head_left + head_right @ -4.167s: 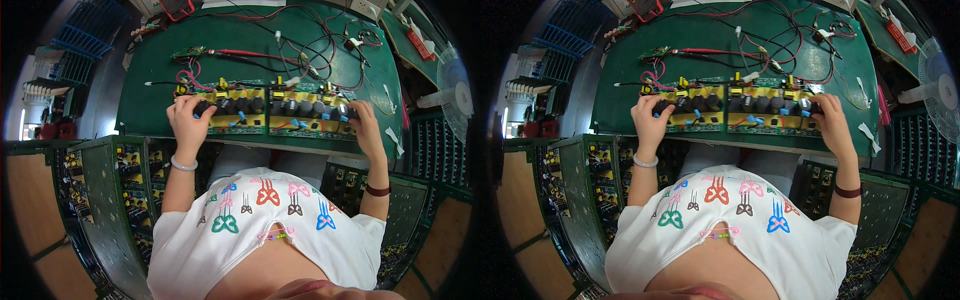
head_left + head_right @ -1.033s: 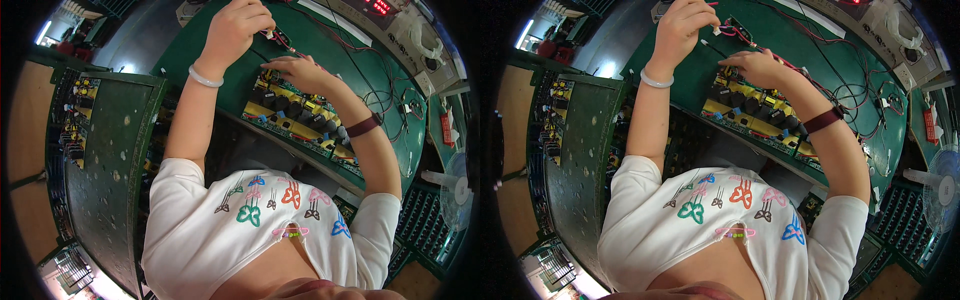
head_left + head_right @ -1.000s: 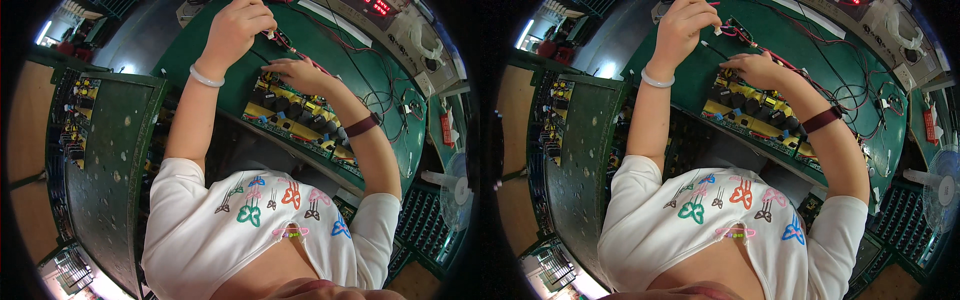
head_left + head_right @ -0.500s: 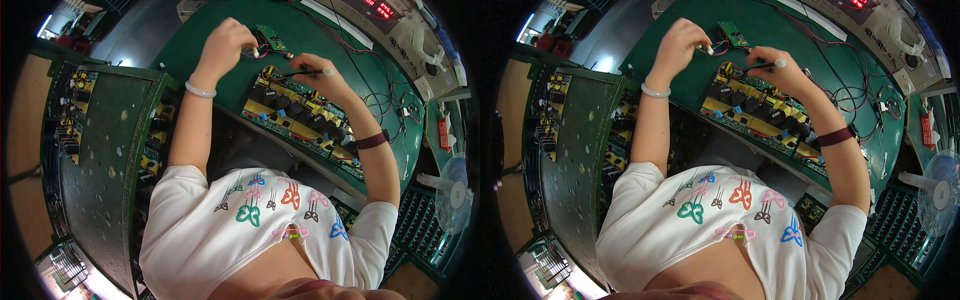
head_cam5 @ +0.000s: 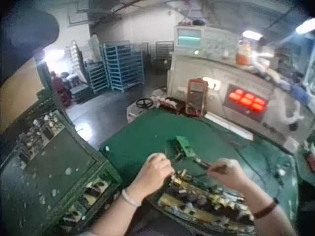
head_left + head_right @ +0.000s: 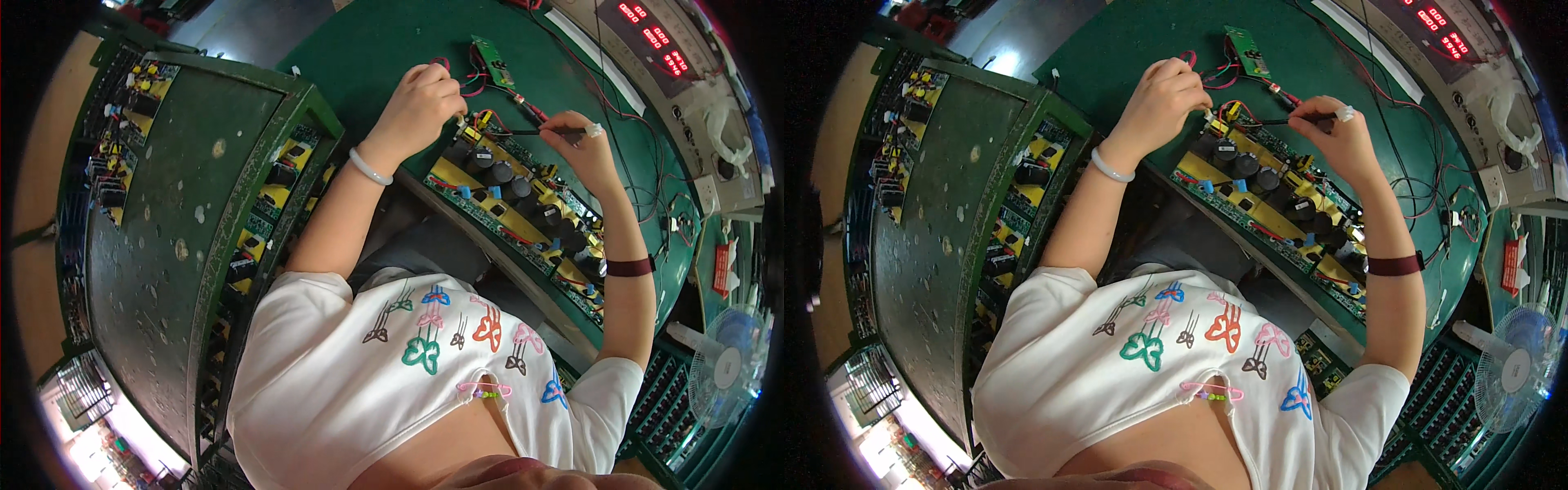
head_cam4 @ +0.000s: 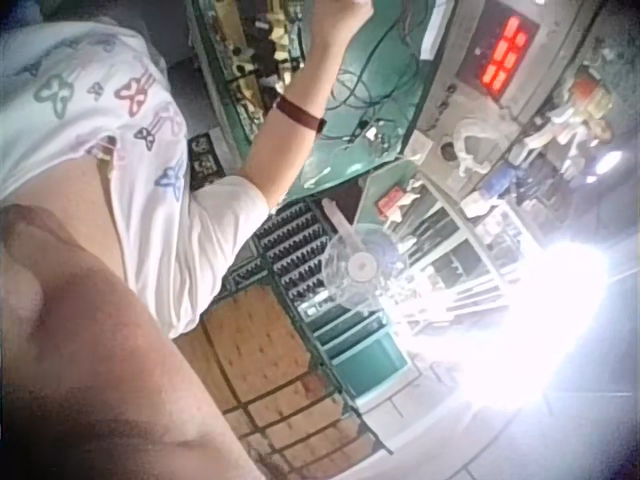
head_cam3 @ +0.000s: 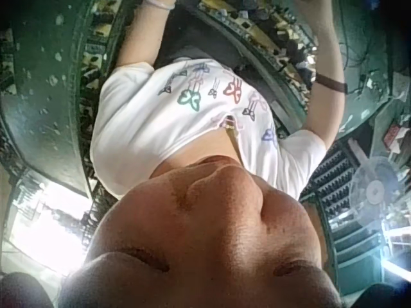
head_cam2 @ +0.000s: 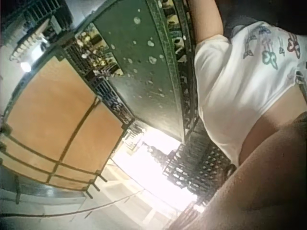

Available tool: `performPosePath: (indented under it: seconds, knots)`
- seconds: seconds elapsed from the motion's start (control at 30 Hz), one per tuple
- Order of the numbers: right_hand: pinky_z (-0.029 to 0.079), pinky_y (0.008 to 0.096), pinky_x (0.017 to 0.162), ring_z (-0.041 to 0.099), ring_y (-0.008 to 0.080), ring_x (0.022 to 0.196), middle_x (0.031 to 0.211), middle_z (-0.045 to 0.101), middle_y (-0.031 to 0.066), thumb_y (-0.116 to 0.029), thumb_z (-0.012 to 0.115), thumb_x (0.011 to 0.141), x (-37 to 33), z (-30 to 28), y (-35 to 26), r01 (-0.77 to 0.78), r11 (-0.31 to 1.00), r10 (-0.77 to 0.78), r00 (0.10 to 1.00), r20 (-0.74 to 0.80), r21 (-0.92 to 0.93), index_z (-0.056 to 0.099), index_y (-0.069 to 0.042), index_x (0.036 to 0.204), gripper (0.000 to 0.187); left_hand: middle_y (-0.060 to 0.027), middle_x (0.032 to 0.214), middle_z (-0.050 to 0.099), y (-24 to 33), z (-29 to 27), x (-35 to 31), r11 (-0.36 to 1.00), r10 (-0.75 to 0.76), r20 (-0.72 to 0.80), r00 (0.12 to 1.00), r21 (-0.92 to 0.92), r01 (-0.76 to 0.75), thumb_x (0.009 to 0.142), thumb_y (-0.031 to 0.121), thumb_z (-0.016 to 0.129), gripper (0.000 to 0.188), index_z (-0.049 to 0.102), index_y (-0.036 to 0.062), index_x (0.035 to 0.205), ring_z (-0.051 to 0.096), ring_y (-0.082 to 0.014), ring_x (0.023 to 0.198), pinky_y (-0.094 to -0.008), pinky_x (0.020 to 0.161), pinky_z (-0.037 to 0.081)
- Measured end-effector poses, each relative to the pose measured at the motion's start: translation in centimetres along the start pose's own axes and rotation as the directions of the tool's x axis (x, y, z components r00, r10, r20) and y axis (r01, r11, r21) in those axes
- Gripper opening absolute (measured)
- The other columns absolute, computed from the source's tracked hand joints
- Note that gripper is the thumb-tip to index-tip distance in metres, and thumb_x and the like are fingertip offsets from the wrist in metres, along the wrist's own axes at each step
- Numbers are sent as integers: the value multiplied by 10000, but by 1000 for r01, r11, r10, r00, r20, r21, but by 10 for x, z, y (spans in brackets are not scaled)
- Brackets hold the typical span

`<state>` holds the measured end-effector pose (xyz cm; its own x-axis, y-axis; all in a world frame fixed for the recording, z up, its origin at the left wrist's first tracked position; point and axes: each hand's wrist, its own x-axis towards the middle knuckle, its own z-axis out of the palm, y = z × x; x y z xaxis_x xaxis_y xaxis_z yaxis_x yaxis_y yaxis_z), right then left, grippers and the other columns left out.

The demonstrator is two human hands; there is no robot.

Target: The person connects and disconnects various wires to a circuit board and a multimeter on a green workbench. They handle red, black, and yellow wires, plugging them into the board and the multimeter repeatedly. The person adjusts the board's position occasionally while performing these connections.

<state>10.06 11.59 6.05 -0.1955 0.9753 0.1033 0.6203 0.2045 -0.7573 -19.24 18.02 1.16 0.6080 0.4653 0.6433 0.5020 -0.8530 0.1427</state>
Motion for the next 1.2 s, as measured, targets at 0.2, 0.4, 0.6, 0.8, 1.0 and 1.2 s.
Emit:
performPosePath:
  seconds: [0.2, 0.4, 0.6, 0.8, 1.0, 1.2]
  knots:
    - [511, 262, 725, 648, 107, 845, 927, 693, 32, -54, 725, 890, 0, -1, -6, -63, 998, 63, 998, 11, -32, 701, -11, 968, 92, -18, 803, 604, 4, 4, 1, 1000, -14, -7, 1000, 24, 14, 772, 96, 693, 22, 706, 106, 757, 564, -230, 962, -415, 1006, 431]
    - [507, 268, 746, 649, 111, 846, 928, 698, 30, -73, 734, 889, 1, -2, 2, -66, 997, 67, 998, 20, -33, 697, -12, 984, 119, -25, 793, 593, 12, -3, 9, 992, 52, 10, 999, 117, -52, 724, 50, 637, 69, 692, 90, 730, 570, -224, 967, -414, 1063, 413]
    - [503, 270, 748, 646, 109, 848, 921, 695, 31, -77, 739, 886, -1, -1, -5, -87, 995, 88, 996, 18, -54, 694, -8, 977, 122, -38, 766, 610, 14, 2, 15, 987, 82, 70, 994, 132, -91, 698, 34, 642, 66, 691, 78, 696, 582, -230, 958, -411, 1080, 404]
    - [528, 278, 765, 655, 117, 856, 910, 697, 41, -66, 737, 884, -2, 1, -13, -54, 997, 54, 998, 8, -60, 691, -3, 971, 117, -52, 757, 629, 11, 2, 16, 992, 95, 93, 991, 74, -102, 690, 34, 659, 76, 719, 76, 710, 592, -228, 931, -417, 1055, 411]
    - [526, 296, 783, 658, 150, 884, 944, 675, 58, -58, 737, 880, -3, -1, -17, 35, 998, -33, 999, 39, -46, 680, 3, 986, 134, -67, 886, 679, 21, 0, 34, 984, -67, -25, 997, -165, 62, 814, 120, 703, 121, 738, 71, 918, 603, -259, 946, -396, 974, 465]
    - [532, 395, 840, 651, 340, 1028, 1094, 628, 190, 65, 651, 796, -6, -6, 3, 163, 983, -163, 987, 6, -88, 515, -5, 1186, 419, -109, 1297, 551, 77, 14, 66, 822, -53, 41, 998, -566, 67, 886, 180, 725, 402, 602, 86, 1257, 625, -313, 1105, -400, 928, 517]
